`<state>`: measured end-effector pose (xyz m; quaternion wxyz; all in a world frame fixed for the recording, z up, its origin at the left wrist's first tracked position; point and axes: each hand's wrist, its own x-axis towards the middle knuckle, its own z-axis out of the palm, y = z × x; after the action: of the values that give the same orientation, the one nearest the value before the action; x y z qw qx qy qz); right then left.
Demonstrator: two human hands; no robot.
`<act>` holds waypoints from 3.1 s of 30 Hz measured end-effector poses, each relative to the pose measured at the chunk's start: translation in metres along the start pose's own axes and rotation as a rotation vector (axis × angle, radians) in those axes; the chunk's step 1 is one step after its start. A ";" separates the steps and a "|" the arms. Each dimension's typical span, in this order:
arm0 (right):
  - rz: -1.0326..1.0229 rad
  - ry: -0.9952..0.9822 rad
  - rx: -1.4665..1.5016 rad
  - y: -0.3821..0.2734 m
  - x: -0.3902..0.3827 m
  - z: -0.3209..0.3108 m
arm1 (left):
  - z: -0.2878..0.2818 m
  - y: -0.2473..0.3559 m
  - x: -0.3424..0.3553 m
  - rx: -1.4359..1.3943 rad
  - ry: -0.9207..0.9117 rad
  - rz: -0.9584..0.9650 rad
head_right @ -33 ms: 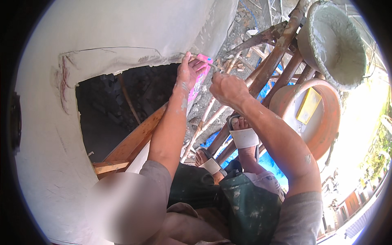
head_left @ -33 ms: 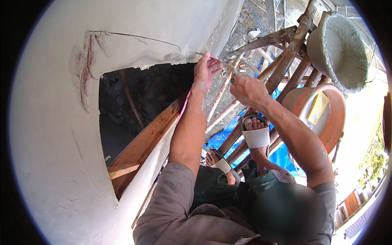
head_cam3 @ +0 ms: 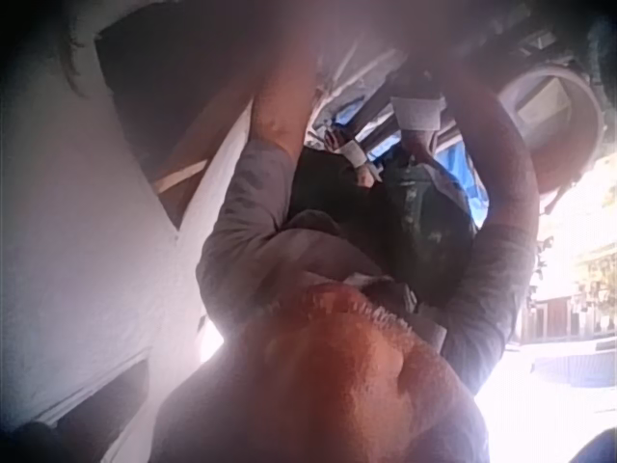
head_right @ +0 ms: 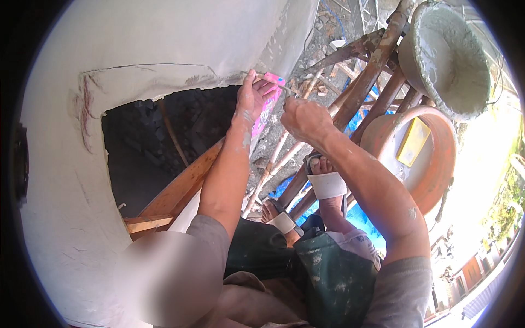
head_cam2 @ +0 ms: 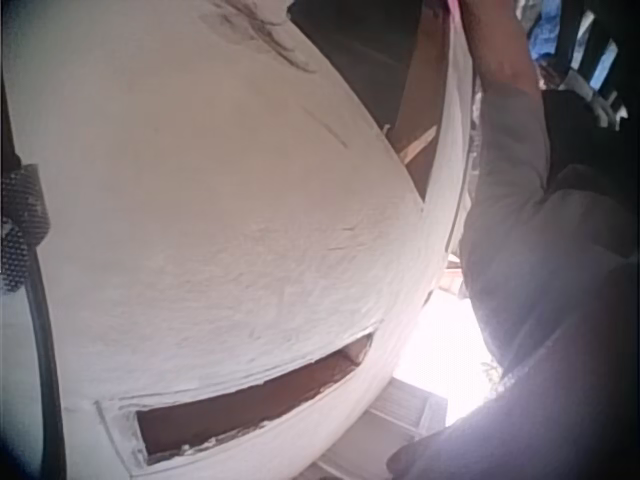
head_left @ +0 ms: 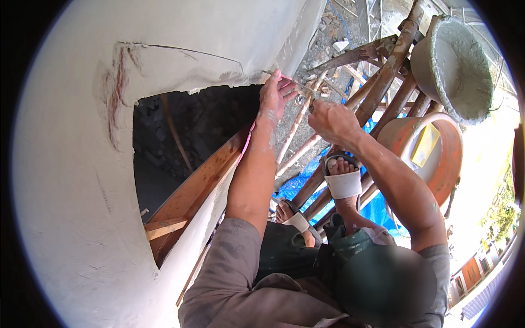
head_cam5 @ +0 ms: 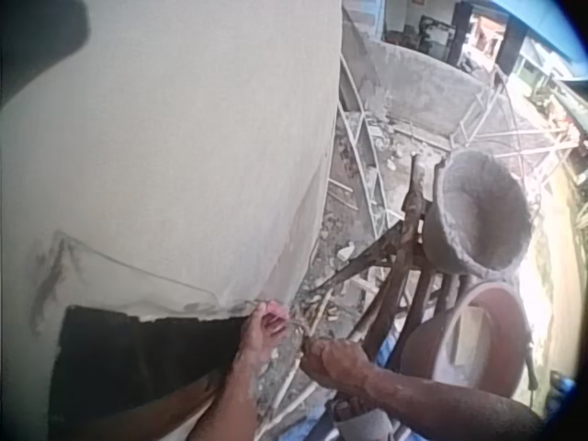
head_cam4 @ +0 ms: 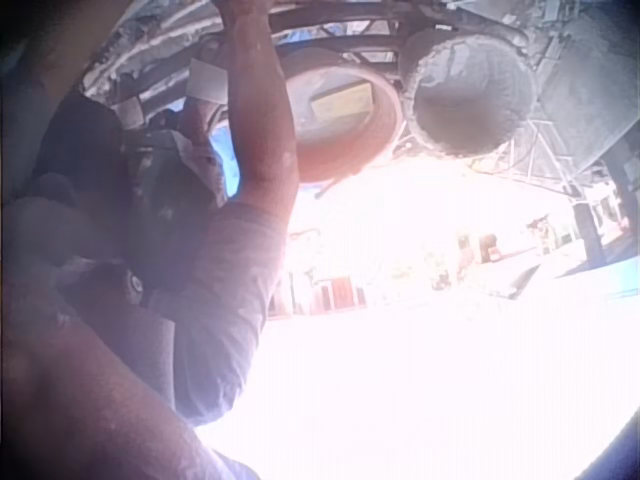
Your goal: The person applies plaster to a wall opening using a trowel and smooths the surface with a float. They repeatedly scoop plaster from a basin, spread it along the edges of the opening, and scrape off excess material.
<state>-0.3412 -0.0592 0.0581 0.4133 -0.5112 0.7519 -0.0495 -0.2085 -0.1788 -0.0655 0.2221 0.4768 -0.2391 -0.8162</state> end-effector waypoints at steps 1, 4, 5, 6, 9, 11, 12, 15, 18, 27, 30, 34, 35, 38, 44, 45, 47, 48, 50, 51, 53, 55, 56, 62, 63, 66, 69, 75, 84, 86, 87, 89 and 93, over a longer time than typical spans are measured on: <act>-0.009 -0.005 -0.003 -0.001 0.000 -0.001 | 0.000 0.001 0.000 0.007 -0.003 0.002; 0.013 -0.022 0.013 -0.004 0.000 -0.009 | 0.003 0.007 0.000 0.026 -0.025 0.024; -0.001 -0.013 0.014 -0.004 0.001 -0.011 | 0.005 0.009 0.000 0.033 -0.034 0.033; -0.011 -0.009 0.016 -0.004 -0.001 -0.012 | 0.005 0.010 -0.001 0.036 -0.033 0.033; -0.010 -0.002 0.014 -0.006 -0.005 -0.015 | 0.007 0.012 -0.005 0.041 -0.034 0.037; 0.004 -0.001 0.009 -0.009 -0.007 -0.018 | 0.009 0.014 -0.008 0.038 -0.041 0.047; 0.013 -0.002 0.006 -0.010 -0.008 -0.020 | 0.010 0.015 -0.009 0.038 -0.041 0.050; 0.017 -0.011 -0.007 -0.009 -0.010 -0.021 | 0.013 0.017 -0.011 0.037 -0.043 0.061; 0.014 -0.014 -0.016 -0.008 -0.012 -0.022 | 0.016 0.019 -0.014 0.036 -0.044 0.067; 0.033 -0.027 -0.021 -0.018 -0.020 -0.035 | 0.020 0.026 -0.023 0.018 -0.051 0.071; 0.026 -0.021 -0.018 -0.020 -0.023 -0.037 | 0.023 0.030 -0.026 0.027 -0.040 0.073; 0.010 0.001 -0.016 -0.021 -0.027 -0.038 | 0.025 0.033 -0.031 0.028 -0.040 0.087; 0.009 0.004 -0.016 -0.022 -0.028 -0.040 | 0.026 0.034 -0.032 0.028 -0.045 0.090; 0.009 0.016 -0.013 -0.024 -0.033 -0.043 | 0.029 0.037 -0.036 0.023 -0.051 0.102; 0.013 0.019 -0.010 -0.029 -0.039 -0.048 | 0.032 0.041 -0.042 0.023 -0.037 0.110; 0.006 0.027 -0.009 -0.030 -0.041 -0.049 | 0.033 0.042 -0.043 0.025 -0.032 0.113; -0.018 0.046 -0.015 -0.028 -0.043 -0.048 | 0.036 0.046 -0.047 0.028 -0.024 0.118; -0.034 0.059 -0.020 -0.026 -0.044 -0.047 | 0.037 0.047 -0.048 0.034 -0.020 0.120; -0.054 0.075 -0.025 -0.025 -0.046 -0.047 | 0.041 0.050 -0.053 0.046 -0.011 0.123; -0.057 0.077 -0.025 -0.027 -0.048 -0.048 | 0.042 0.051 -0.054 0.044 -0.017 0.127; -0.058 0.079 -0.033 -0.028 -0.051 -0.051 | 0.044 0.054 -0.057 0.041 -0.031 0.135; -0.057 0.080 -0.048 -0.030 -0.053 -0.052 | 0.046 0.057 -0.062 0.050 -0.024 0.142; -0.062 0.087 -0.045 -0.031 -0.055 -0.053 | 0.048 0.058 -0.064 0.055 -0.022 0.145; -0.061 0.090 -0.067 -0.041 -0.065 -0.065 | 0.053 0.068 -0.074 0.071 -0.026 0.165; -0.063 0.089 -0.076 -0.042 -0.066 -0.066 | 0.055 0.070 -0.076 0.077 -0.022 0.170; -0.096 0.126 -0.074 -0.043 -0.070 -0.067 | 0.061 0.074 -0.083 0.090 -0.010 0.183; -0.133 0.177 -0.061 -0.044 -0.076 -0.068 | 0.063 0.077 -0.086 0.095 -0.003 0.192; -0.104 0.133 -0.015 -0.047 -0.085 -0.077 | 0.074 0.087 -0.100 0.135 0.020 0.218; -0.116 0.235 -0.032 -0.056 -0.107 -0.086 | 0.080 0.094 -0.117 0.172 -0.015 0.290; -0.109 0.231 0.004 -0.053 -0.111 -0.083 | 0.094 0.091 -0.129 0.167 0.023 0.383; -0.105 0.219 0.019 -0.051 -0.114 -0.082 | 0.096 0.085 -0.130 0.198 0.063 0.382; -0.076 0.195 0.017 -0.043 -0.115 -0.075 | 0.095 0.071 -0.130 0.260 0.144 0.378; 0.049 0.099 0.052 -0.021 -0.094 -0.043 | 0.065 0.038 -0.113 0.349 0.216 0.273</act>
<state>-0.3420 -0.0079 0.1500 0.3898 -0.4785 0.7823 -0.0842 -0.2105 -0.1304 0.0616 0.2689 0.5557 -0.4137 -0.6692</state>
